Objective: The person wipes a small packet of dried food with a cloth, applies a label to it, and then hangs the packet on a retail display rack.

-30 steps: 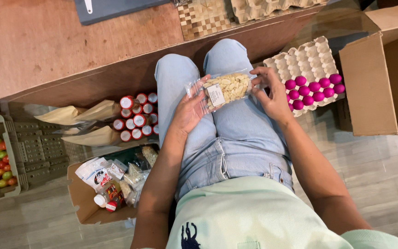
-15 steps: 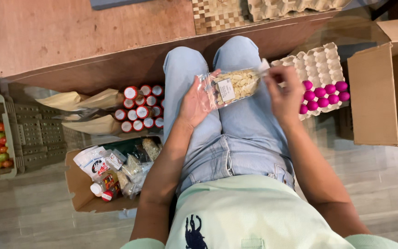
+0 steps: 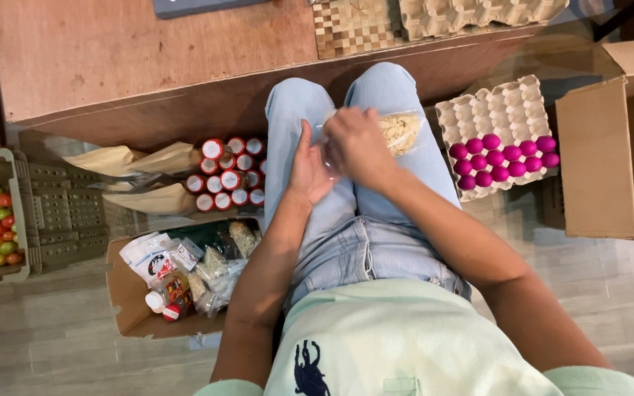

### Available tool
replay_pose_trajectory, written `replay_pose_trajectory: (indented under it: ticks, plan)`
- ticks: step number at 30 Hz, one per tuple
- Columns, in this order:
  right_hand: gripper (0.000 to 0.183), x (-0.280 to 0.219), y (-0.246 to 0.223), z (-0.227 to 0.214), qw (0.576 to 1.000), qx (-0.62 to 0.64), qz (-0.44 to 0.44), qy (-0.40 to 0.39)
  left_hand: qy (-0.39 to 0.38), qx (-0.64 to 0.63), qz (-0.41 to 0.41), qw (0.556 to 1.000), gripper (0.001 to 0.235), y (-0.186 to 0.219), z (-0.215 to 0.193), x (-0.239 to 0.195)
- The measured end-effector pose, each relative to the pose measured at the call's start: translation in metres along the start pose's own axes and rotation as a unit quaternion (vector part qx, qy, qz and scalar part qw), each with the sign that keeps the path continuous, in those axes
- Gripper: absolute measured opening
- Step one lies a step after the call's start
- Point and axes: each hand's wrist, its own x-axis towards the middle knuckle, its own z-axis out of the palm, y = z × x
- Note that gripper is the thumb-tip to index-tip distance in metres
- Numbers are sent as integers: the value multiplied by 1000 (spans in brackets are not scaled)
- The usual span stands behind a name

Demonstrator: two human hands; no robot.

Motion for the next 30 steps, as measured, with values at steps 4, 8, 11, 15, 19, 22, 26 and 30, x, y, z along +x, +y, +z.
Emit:
replay_pose_trajectory:
  ticks: [4, 8, 11, 15, 19, 22, 26, 30]
  plan:
    - [8, -24, -33, -16, 999, 4, -53, 3, -59, 1, 2, 998, 91, 14, 53, -25]
    - [7, -54, -6, -39, 997, -44, -53, -27, -77, 84, 23, 993, 72, 8, 53, -26]
    - [13, -61, 29, -60, 997, -77, -21, 2, -76, 147, 31, 986, 60, 17, 89, -52]
    - [21, -56, 64, -80, 991, -22, 131, 12, -83, 144, 52, 985, 70, 21, 106, -64]
    - [16, -49, 85, -74, 968, 148, 202, 32, -120, 196, 94, 969, 70, 5, 82, -51]
    - [10, -30, 51, -99, 885, 342, 310, 64, -163, 332, 279, 886, 68, -3, 97, -57]
    - [12, -22, 17, -124, 835, 423, 292, 198, -119, 528, 418, 730, 47, -10, 117, -67]
    - [7, -86, 52, -95, 900, 318, 258, 149, -106, 642, 468, 597, 47, -8, 108, -66]
